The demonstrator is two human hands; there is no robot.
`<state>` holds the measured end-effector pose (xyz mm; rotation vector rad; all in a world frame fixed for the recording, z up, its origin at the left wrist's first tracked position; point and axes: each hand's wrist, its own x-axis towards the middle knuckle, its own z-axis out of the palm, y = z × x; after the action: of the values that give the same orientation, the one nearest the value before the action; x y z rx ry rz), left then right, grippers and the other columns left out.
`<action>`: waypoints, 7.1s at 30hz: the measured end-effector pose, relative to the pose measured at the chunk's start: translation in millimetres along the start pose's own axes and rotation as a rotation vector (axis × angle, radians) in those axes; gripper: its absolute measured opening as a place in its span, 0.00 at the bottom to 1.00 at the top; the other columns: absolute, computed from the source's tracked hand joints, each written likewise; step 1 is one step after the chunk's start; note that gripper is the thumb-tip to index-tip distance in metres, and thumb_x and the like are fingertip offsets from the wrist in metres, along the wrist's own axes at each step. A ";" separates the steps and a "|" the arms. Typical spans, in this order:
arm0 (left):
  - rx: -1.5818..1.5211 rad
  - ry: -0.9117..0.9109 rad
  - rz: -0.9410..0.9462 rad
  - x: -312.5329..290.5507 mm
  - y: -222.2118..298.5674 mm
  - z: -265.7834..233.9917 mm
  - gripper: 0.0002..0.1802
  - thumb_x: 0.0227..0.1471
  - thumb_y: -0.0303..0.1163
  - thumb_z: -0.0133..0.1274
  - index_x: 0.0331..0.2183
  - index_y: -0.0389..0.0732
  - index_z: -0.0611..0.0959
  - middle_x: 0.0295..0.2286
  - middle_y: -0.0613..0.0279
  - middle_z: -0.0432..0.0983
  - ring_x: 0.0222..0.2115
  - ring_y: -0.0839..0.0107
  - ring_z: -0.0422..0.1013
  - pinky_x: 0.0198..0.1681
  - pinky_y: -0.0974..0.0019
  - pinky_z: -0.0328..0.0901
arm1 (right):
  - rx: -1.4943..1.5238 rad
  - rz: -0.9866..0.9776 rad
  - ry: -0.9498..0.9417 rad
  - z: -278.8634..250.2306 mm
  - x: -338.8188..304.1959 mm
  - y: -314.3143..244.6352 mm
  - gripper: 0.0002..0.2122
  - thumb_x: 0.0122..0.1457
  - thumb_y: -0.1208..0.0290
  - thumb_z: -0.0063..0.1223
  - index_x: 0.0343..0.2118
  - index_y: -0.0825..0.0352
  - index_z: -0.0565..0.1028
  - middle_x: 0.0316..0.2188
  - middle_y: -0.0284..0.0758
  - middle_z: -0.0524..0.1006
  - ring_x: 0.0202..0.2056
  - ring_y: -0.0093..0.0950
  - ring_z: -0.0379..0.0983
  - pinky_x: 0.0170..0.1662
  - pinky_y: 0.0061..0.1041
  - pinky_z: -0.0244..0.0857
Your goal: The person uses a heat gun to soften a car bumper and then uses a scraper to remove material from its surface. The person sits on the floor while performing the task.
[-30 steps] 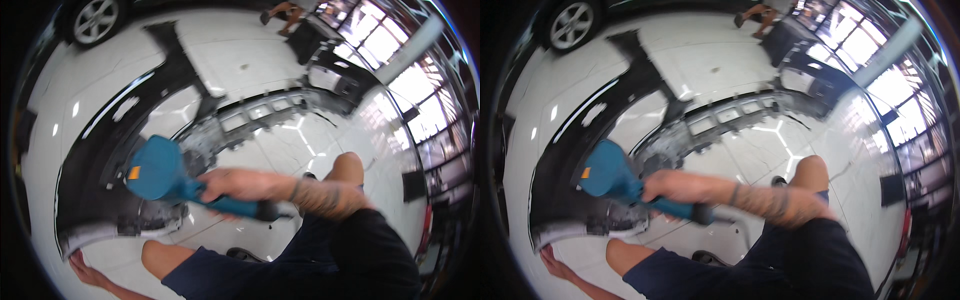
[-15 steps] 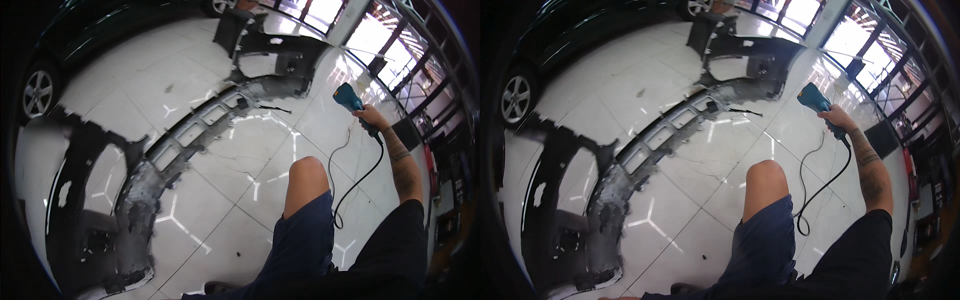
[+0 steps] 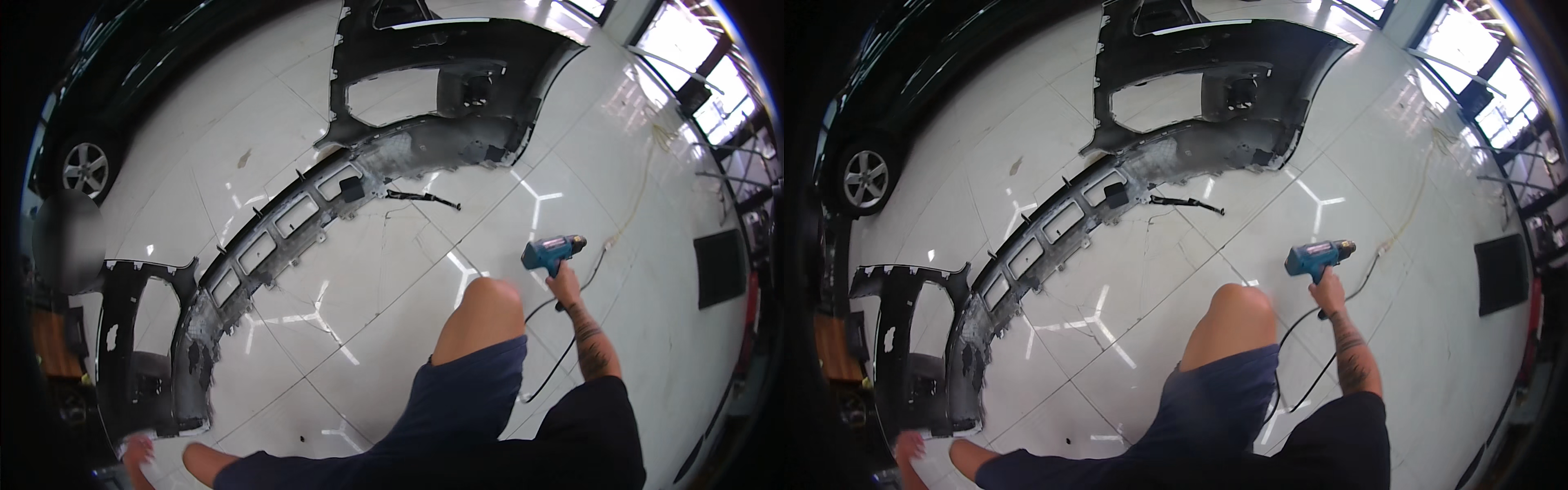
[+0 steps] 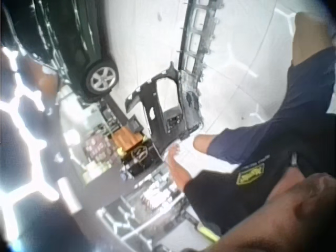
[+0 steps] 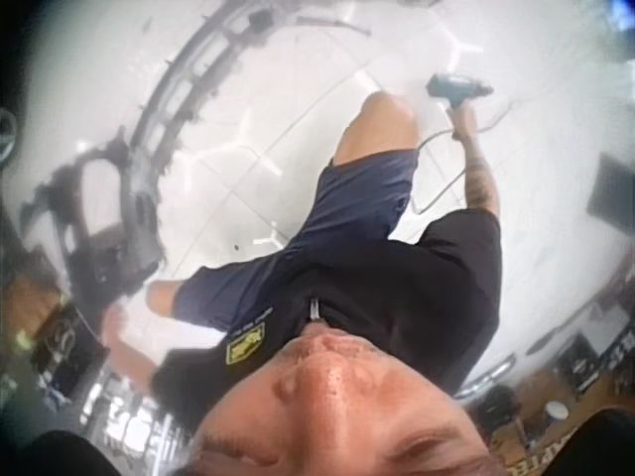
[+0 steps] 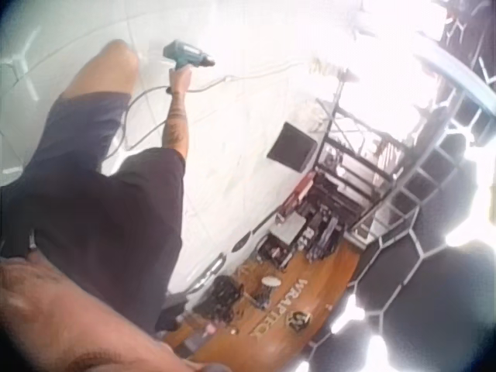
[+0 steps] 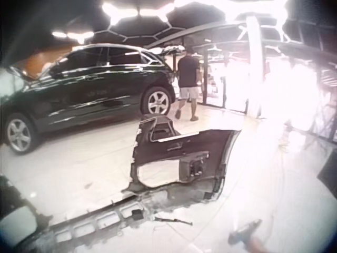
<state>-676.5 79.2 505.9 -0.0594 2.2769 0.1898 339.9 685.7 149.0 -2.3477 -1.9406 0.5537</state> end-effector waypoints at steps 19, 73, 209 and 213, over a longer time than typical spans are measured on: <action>0.505 -0.108 1.365 131.4 653.7 601.0 0.36 0.49 0.41 0.63 0.57 0.39 0.71 0.46 0.48 0.74 0.47 0.49 0.70 0.51 0.53 0.64 | -0.029 0.003 -0.157 59.8 129.6 10.1 0.36 0.55 0.62 0.59 0.62 0.67 0.53 0.46 0.46 0.71 0.43 0.45 0.74 0.42 0.46 0.69; 0.047 -0.052 0.411 -193.6 568.6 748.7 0.19 0.61 0.36 0.51 0.50 0.38 0.74 0.40 0.59 0.75 0.36 0.75 0.70 0.37 0.69 0.66 | -0.063 -0.684 -0.554 -289.1 358.9 -41.7 0.24 0.59 0.51 0.56 0.40 0.72 0.68 0.26 0.46 0.77 0.29 0.48 0.77 0.31 0.44 0.71; -0.217 0.224 1.821 -386.8 1088.3 780.1 0.13 0.58 0.34 0.51 0.38 0.36 0.84 0.31 0.53 0.81 0.33 0.58 0.77 0.39 0.61 0.69 | 0.879 0.412 -0.121 -231.0 444.5 285.5 0.15 0.47 0.78 0.57 0.39 0.68 0.68 0.19 0.32 0.69 0.14 0.24 0.66 0.16 0.25 0.64; 0.097 0.089 1.759 -367.6 1144.2 791.1 0.14 0.56 0.39 0.55 0.38 0.41 0.86 0.32 0.52 0.82 0.34 0.58 0.78 0.39 0.62 0.70 | 0.955 0.477 -0.113 -213.0 413.3 298.0 0.09 0.48 0.78 0.56 0.31 0.66 0.68 0.18 0.33 0.70 0.14 0.26 0.67 0.16 0.28 0.64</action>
<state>35.6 1325.6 408.6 1.9798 1.7429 0.9319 746.7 1058.5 170.8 -2.0643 -0.7639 1.2933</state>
